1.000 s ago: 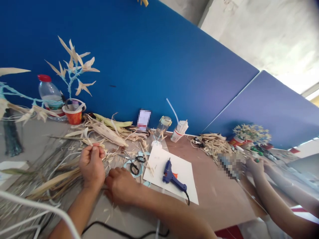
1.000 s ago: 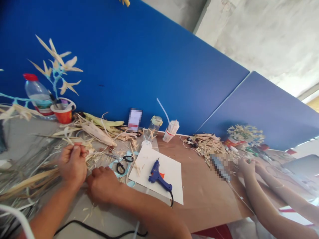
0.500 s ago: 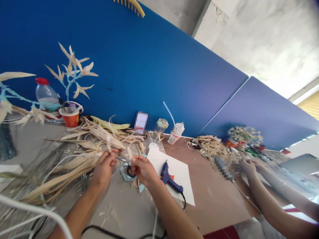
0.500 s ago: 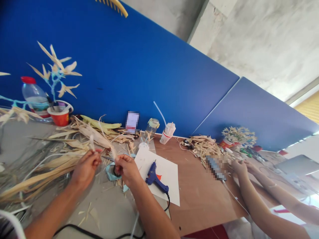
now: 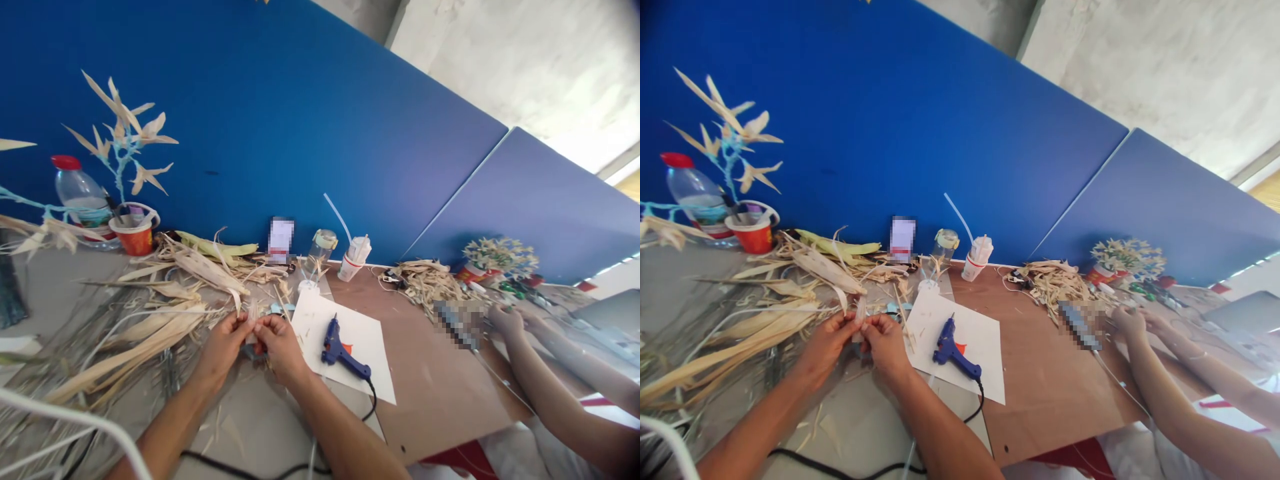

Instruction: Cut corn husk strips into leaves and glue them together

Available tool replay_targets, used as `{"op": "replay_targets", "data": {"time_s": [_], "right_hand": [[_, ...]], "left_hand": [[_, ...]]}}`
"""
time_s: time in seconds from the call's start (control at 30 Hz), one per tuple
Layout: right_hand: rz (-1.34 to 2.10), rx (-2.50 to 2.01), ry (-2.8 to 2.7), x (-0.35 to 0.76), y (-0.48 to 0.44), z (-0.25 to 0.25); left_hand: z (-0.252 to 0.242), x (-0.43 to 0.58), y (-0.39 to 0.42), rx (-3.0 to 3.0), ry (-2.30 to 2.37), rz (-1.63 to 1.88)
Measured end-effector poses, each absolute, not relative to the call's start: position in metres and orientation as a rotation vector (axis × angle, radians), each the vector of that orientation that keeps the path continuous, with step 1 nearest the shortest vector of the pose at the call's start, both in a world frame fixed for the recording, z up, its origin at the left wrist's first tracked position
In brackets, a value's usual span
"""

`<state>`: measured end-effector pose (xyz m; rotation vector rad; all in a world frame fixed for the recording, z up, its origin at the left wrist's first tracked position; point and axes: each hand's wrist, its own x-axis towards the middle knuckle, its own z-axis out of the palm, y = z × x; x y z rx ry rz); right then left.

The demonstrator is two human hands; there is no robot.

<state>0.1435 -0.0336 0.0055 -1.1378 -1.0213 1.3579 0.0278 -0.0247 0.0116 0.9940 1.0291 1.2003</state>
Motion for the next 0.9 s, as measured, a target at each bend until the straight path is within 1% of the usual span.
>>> {"op": "replay_targets", "data": {"time_s": [0.13,0.37,0.57,0.77,0.9], "right_hand": [[1.2,-1.185,-1.076,0.149,-0.032,0.01],[1.36,-1.028,-0.974,0.159,-0.026,0.018],[1.353,-1.022,-0.875,0.166,-0.023,0.015],[1.379,-0.99,-0.751,0.169,-0.023,0.017],[1.4,-0.961,-0.706,0.172,-0.022,0.019]], "left_hand": [[0.014,0.027,-0.024,1.076,1.141,1.188],[0.024,0.029,-0.027,1.165,1.026,0.996],[0.031,0.029,-0.03,1.091,0.985,0.915],[0.023,0.025,-0.026,1.14,1.016,0.96],[0.018,0.021,-0.022,1.055,1.064,1.045]]}}
